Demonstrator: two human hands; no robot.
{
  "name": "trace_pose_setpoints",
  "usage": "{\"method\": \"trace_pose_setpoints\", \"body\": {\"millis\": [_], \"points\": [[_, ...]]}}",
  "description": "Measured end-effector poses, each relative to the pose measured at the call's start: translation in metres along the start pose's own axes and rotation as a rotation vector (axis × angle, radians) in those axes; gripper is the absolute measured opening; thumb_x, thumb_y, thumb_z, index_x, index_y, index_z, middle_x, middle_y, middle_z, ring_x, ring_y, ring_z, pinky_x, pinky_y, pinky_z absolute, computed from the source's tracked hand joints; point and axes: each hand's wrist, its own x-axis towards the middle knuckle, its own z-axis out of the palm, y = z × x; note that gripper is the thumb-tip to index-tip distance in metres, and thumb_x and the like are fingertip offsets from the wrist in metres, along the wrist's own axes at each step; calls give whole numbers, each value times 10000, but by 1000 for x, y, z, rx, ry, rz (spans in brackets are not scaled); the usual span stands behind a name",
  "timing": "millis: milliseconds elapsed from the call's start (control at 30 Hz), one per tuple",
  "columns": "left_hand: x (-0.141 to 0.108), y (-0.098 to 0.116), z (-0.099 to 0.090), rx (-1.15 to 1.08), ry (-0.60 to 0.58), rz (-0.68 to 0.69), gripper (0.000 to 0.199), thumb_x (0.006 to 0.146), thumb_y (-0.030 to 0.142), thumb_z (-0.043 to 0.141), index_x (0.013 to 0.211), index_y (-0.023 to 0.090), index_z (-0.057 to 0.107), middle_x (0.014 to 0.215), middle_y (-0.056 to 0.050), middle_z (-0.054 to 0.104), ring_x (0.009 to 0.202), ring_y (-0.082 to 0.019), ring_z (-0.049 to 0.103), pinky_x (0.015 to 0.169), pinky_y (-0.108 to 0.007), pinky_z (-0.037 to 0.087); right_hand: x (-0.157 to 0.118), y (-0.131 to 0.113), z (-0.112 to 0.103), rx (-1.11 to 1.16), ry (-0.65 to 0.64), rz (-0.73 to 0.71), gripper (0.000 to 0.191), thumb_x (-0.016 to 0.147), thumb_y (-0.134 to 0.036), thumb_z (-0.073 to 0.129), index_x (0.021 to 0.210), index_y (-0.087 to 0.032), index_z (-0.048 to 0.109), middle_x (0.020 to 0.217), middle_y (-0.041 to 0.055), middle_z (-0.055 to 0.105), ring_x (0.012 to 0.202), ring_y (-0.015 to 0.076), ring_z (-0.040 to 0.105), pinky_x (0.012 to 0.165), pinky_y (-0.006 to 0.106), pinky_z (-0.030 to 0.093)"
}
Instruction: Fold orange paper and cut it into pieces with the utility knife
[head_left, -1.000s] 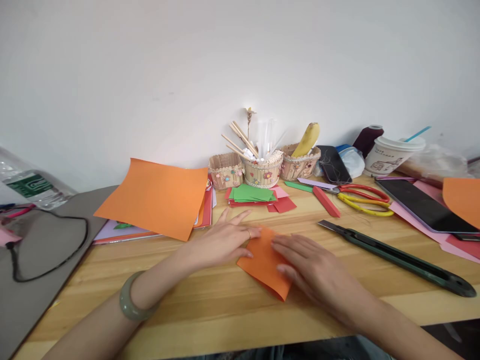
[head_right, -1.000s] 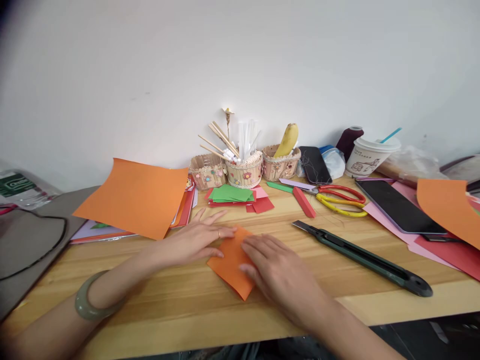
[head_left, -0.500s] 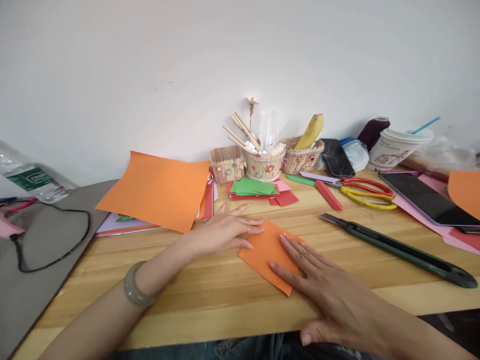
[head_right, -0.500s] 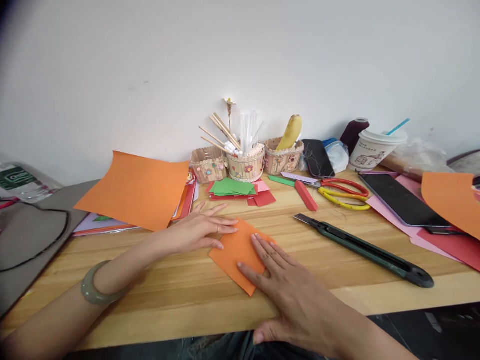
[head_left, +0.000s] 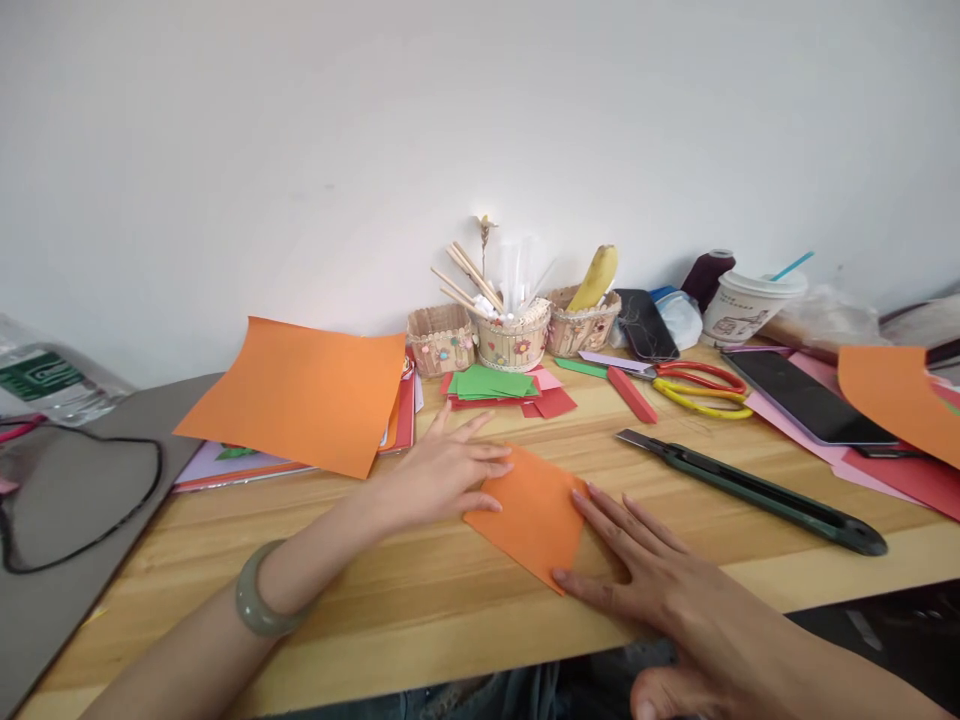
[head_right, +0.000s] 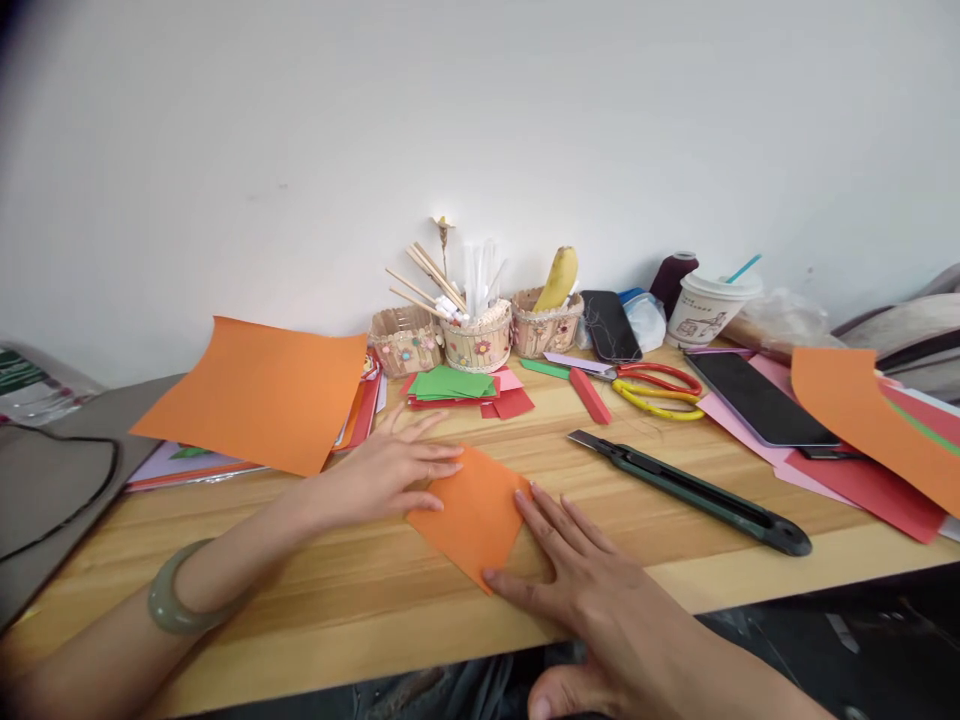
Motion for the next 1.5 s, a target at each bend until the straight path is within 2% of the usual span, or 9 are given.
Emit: {"method": "trace_pose_setpoints", "body": {"millis": [100,200,333,467,733,1033,1233,1333,1500], "points": [[10,18,9,45,57,106,269,978,334,483,1109,193,671,1275,-72,623,1420,-263,242,1137,-586,-27,2,-1,2,-14,-2,4,785,728,-740,521,1412,-383,376,1534,157,-24,1334,452,113,964,673,297],[18,33,13,-24,-42,199,385,971,371,490,1320,212,522,1410,-49,501,1408,-220,279,1172,-493,76,1,1,7,-29,25,10,810,721,-742,524,1421,-363,371,1538,165,49,1348,428,119,991,644,309],[22,35,8,-196,-201,118,619,936,424,536,1469,244,277,1513,-54,334,1426,-215,228,1161,-499,112,0,6,11,-84,128,116,787,865,-626,447,1491,-201,231,1470,147,361,1388,319,211,1068,559,309],[20,30,7,-232,-197,87,665,921,476,536,1483,316,218,1543,-39,275,1446,-230,153,1146,-542,54,0,8,15,-231,224,150,679,916,-518,454,1483,-197,262,1369,71,519,1364,314,310,1046,588,337],[19,26,11,-230,-221,51,677,918,562,474,1488,316,205,1577,-65,138,1456,-239,74,1132,-567,13,1,3,15,-431,315,152,759,910,-517,458,1505,-160,150,1399,63,488,1326,292,387,1017,549,348],[21,28,8,-233,-252,34,677,913,580,467,1481,286,247,1575,-113,105,1452,-277,56,1112,-608,6,-4,5,11,-436,361,218,899,895,-546,467,1498,-42,33,1358,207,504,1317,313,400,1031,566,334],[20,29,7,-203,-254,32,671,925,565,461,1488,304,207,1571,-135,103,1450,-274,48,1107,-616,28,7,-2,11,-350,239,111,816,919,-542,425,1498,-61,107,1436,173,411,1331,235,386,1063,455,372],[20,28,8,-183,-272,-25,808,891,631,458,1506,219,134,1570,-160,41,1453,-265,7,1118,-592,-1,8,-2,10,-317,186,83,706,911,-571,422,1471,-161,292,1447,161,389,1338,273,363,1066,524,347],[21,25,14,-145,-263,-48,924,857,717,399,1509,150,68,1570,-165,-12,1455,-246,-36,1120,-576,-38,7,-20,11,-163,82,-1,927,794,-757,398,1476,-143,269,1467,203,300,1349,315,298,1071,532,314]]}}
